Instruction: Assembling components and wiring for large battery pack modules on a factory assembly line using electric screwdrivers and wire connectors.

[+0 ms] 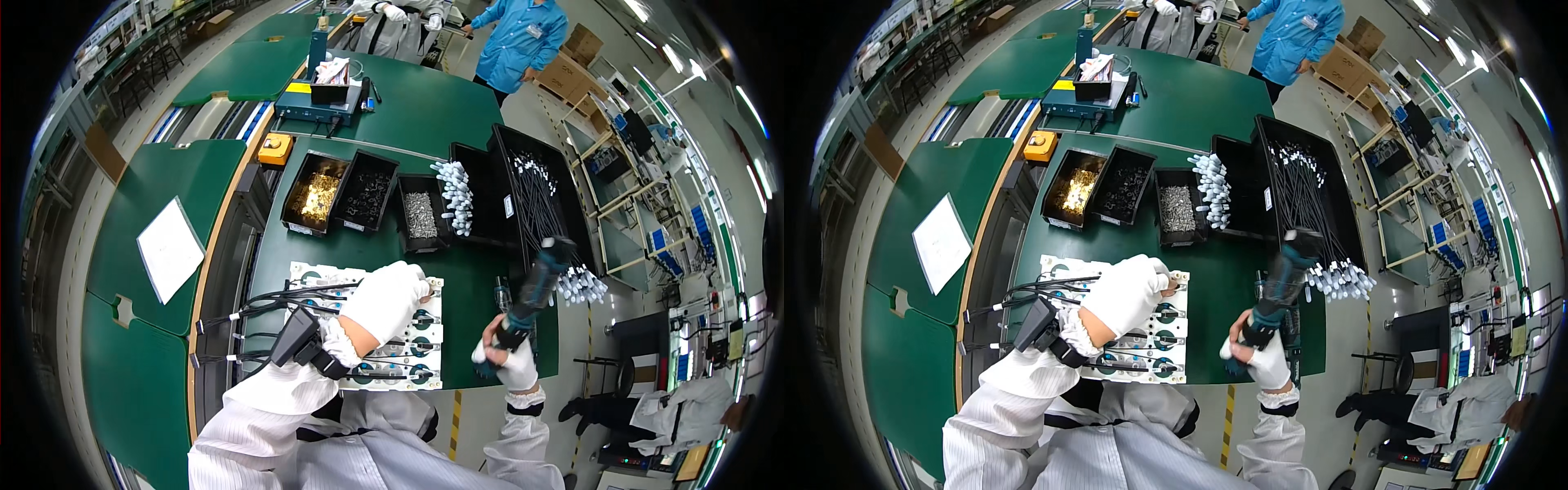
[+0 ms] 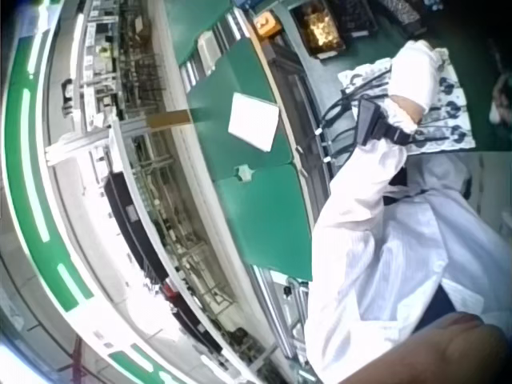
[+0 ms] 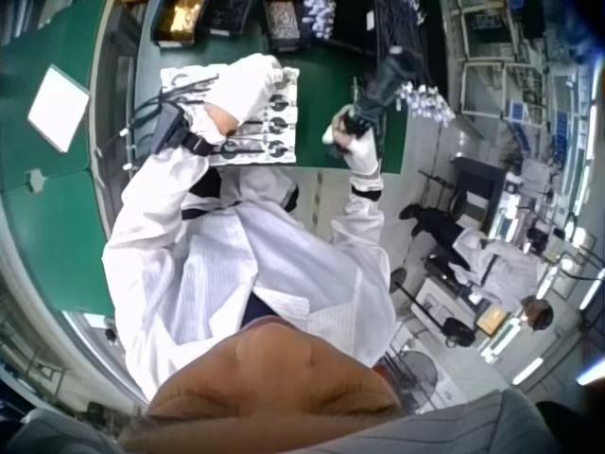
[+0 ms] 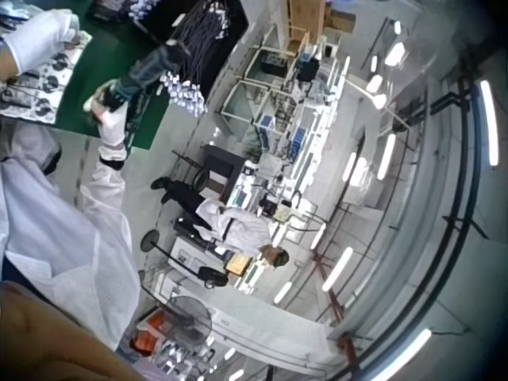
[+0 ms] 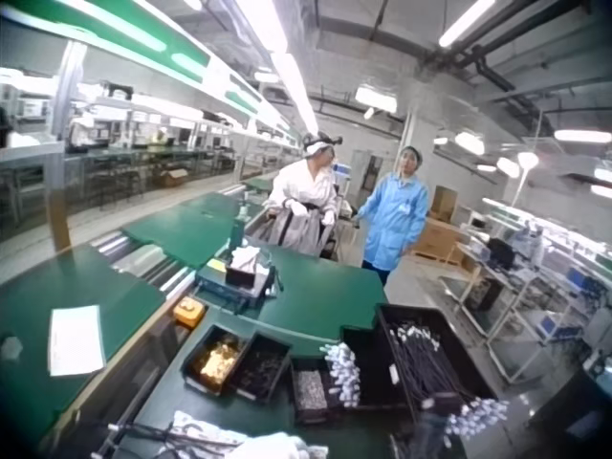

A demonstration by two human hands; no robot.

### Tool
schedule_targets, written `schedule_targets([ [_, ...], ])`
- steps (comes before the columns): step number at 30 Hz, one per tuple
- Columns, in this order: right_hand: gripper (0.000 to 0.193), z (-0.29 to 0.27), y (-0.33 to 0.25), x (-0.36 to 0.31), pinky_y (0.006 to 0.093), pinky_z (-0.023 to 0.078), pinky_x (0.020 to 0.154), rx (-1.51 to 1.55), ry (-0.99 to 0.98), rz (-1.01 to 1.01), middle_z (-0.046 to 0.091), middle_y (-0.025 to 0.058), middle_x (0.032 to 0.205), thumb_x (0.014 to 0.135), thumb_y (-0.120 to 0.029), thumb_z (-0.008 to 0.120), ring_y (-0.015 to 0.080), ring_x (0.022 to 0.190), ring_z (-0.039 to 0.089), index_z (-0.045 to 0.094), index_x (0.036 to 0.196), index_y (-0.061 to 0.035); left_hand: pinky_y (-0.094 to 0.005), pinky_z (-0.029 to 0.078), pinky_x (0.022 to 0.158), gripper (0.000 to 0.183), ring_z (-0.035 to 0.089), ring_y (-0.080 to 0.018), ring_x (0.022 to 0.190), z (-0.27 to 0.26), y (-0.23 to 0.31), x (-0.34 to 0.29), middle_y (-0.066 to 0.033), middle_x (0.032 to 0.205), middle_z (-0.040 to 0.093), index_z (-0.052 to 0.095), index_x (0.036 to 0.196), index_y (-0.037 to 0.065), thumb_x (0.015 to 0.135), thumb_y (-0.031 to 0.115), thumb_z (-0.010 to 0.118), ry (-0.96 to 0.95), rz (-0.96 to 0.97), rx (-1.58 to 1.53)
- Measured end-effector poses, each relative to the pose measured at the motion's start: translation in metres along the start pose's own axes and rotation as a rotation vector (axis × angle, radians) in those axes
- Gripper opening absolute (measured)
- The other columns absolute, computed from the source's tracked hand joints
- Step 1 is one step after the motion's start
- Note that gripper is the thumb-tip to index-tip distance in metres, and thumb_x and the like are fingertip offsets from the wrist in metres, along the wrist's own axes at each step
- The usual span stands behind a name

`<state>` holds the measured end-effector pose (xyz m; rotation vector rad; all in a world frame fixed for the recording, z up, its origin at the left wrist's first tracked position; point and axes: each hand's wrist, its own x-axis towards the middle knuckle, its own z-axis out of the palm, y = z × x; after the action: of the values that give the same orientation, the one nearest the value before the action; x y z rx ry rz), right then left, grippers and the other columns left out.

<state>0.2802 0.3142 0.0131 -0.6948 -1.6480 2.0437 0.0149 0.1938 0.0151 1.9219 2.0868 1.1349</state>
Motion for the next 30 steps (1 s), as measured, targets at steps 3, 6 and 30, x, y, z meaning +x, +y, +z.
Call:
schedule_targets([
  [3,0.047,0.031,-0.040,0.039,0.0334,0.054,0.070,0.185,-0.026,-0.455,0.058,0.0120,0.085,0.089,-0.037,0.076,0.0210,0.070,0.061,0.052,0.106,-0.0004,-0.0397,0.053,0.075,0.011,0.063,-0.0306,0.086,0.003,-0.004,-0.005,-0.0095,0.090,0.065,0.069,0.090,0.007,0.088,0.018,0.071,0.011,-0.027,0.004],
  [6,0.059,0.046,-0.054,0.073,0.0371,0.056,0.065,0.184,-0.177,-0.744,0.061,0.0142,0.082,0.091,-0.054,0.070,0.0223,0.065,0.062,0.057,0.100,0.0027,-0.0387,0.051,0.076,0.012,0.062,-0.0293,0.088,0.000,0.002,-0.002,-0.0068,0.092,0.066,0.072,0.089,0.008,0.088,0.020,0.070,-0.008,-0.130,0.009],
  [30,0.058,0.083,-0.030,0.119,0.0307,0.055,0.068,-0.031,-0.065,-0.530,0.066,0.0132,0.081,0.088,-0.052,0.079,0.0202,0.071,0.066,0.060,0.093,0.0024,-0.0398,0.046,0.079,0.009,0.058,-0.0293,0.091,0.013,-0.009,-0.002,-0.0077,0.090,0.063,0.073,0.086,0.009,0.081,0.016,0.069,0.003,-0.042,0.094],
])
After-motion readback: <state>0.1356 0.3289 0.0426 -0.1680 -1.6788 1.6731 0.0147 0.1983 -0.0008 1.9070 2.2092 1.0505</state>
